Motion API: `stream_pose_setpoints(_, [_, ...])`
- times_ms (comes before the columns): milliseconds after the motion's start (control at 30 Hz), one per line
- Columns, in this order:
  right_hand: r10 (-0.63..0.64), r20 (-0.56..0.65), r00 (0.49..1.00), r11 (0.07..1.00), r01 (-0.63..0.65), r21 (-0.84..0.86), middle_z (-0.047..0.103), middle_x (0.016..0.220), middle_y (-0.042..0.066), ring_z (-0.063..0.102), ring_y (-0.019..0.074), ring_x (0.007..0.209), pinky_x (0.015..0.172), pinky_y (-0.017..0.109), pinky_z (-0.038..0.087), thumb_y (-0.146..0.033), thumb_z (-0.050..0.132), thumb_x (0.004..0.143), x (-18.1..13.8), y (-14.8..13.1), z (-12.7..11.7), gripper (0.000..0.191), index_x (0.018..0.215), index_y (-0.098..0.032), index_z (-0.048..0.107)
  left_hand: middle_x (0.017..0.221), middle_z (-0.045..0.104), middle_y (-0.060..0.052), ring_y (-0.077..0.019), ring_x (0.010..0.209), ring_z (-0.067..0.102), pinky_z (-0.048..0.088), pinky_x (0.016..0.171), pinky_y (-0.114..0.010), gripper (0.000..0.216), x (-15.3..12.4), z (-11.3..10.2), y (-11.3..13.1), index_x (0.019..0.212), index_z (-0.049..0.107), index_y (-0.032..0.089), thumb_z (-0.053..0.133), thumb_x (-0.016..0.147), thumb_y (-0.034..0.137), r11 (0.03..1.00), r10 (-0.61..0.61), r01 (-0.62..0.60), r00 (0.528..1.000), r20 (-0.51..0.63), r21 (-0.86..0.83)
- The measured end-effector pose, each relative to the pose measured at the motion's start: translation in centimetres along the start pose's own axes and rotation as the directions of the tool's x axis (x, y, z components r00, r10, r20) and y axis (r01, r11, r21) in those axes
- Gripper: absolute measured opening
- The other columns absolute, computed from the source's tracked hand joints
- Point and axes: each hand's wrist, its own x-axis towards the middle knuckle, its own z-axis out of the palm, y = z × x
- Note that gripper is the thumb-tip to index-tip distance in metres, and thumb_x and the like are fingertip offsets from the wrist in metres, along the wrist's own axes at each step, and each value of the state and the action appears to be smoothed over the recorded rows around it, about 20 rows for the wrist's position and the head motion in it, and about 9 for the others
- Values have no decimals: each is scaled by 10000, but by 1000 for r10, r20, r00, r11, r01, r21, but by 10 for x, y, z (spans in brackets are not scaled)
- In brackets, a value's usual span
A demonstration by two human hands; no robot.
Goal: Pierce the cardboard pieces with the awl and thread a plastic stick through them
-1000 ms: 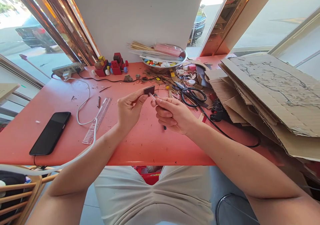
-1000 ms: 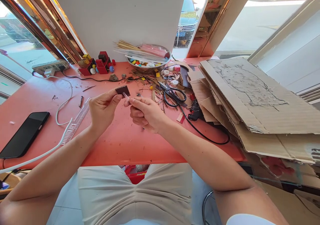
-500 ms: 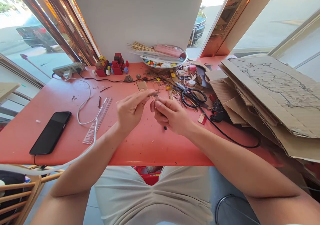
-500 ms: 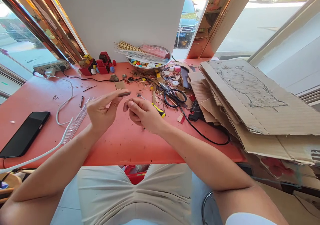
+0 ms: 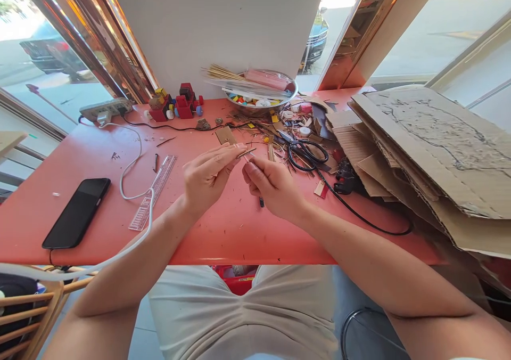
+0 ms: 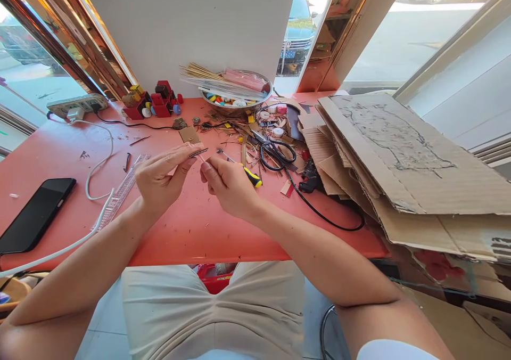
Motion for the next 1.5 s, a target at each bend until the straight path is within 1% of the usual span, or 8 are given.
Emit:
stream_pose_setpoints(133, [39, 97, 995, 951, -66, 303, 315, 594, -109, 268, 50, 458, 453, 217, 242, -836, 659, 838, 2, -4, 4, 658, 666, -267, 377, 1047, 882, 6, -191, 967, 857, 693, 956, -311, 232, 2, -2, 1, 1096, 867, 317, 641, 1056, 352, 998, 51, -51, 999, -8, -38])
stream_pose_setpoints(300, [103, 221, 970, 892, -188, 411, 241, 541, -150, 166, 46, 428, 432, 216, 166, -780, 680, 859, 3, -8, -1, 588, 733, -270, 416, 1037, 882, 3, -183, 911, 858, 705, 872, -279, 247, 0, -1, 2, 1074, 872, 332, 632, 1057, 385, 996, 6, -2, 999, 35, -92])
stream_pose_setpoints(600, [19, -17, 1000, 996, -20, -84, 397, 591, -63, 426, 115, 554, 516, 243, 283, -660, 482, 991, -3, 0, 3, 460, 767, -258, 485, 1044, 882, 2, -203, 984, 855, 692, 953, -314, 228, 0, -2, -3, 1060, 869, 320, 646, 1048, 365, 999, -33, 34, 999, -21, 27])
stream_pose_setpoints(867, [65, 99, 993, 941, -94, 326, 315, 603, -94, 239, 65, 494, 453, 236, 183, -830, 646, 861, -4, -6, 9, 643, 678, -264, 402, 1033, 884, 7, -174, 962, 853, 687, 971, -317, 229, 1, -4, -2, 1109, 852, 324, 630, 1058, 304, 986, 161, -159, 986, -49, 45])
stream_pose_setpoints(1167, [100, 251, 963, 867, -209, 452, 289, 523, -132, 187, 45, 436, 429, 215, 146, -754, 721, 871, -2, -9, 0, 595, 721, -253, 437, 1121, 876, -3, -145, 1017, 843, 665, 1018, -296, 274, 6, -3, -5, 1191, 812, 313, 617, 1055, 178, 949, 305, -303, 952, -1, -89])
stream_pose_setpoints(1333, [33, 223, 974, 901, -125, 415, 368, 562, -113, 263, 44, 416, 397, 212, 205, -788, 722, 864, 3, -2, -3, 622, 722, -247, 450, 1078, 881, -7, -159, 1005, 845, 651, 1051, -340, 194, 5, 0, -5, 1129, 831, 304, 656, 1051, 267, 968, 208, -208, 978, -13, -144])
stream_pose_setpoints(1433, [28, 135, 990, 915, -79, 396, 379, 611, -101, 321, 43, 412, 384, 213, 233, -797, 715, 867, 7, 2, -6, 632, 717, -243, 448, 1015, 881, -33, -204, 991, 846, 632, 1089, -412, 247, 7, 0, -9, 1053, 839, 270, 722, 1000, 481, 975, -22, 10, 998, -52, -222])
stream_pose_setpoints(1500, [36, 94, 995, 916, -70, 394, 366, 601, -105, 325, 43, 409, 384, 207, 237, -790, 711, 877, 9, 4, -8, 627, 718, -242, 450, 989, 875, -57, -226, 989, 841, 646, 1041, -419, 358, 9, 1, -16, 1002, 827, 248, 739, 957, 593, 905, -262, 204, 959, -110, -374])
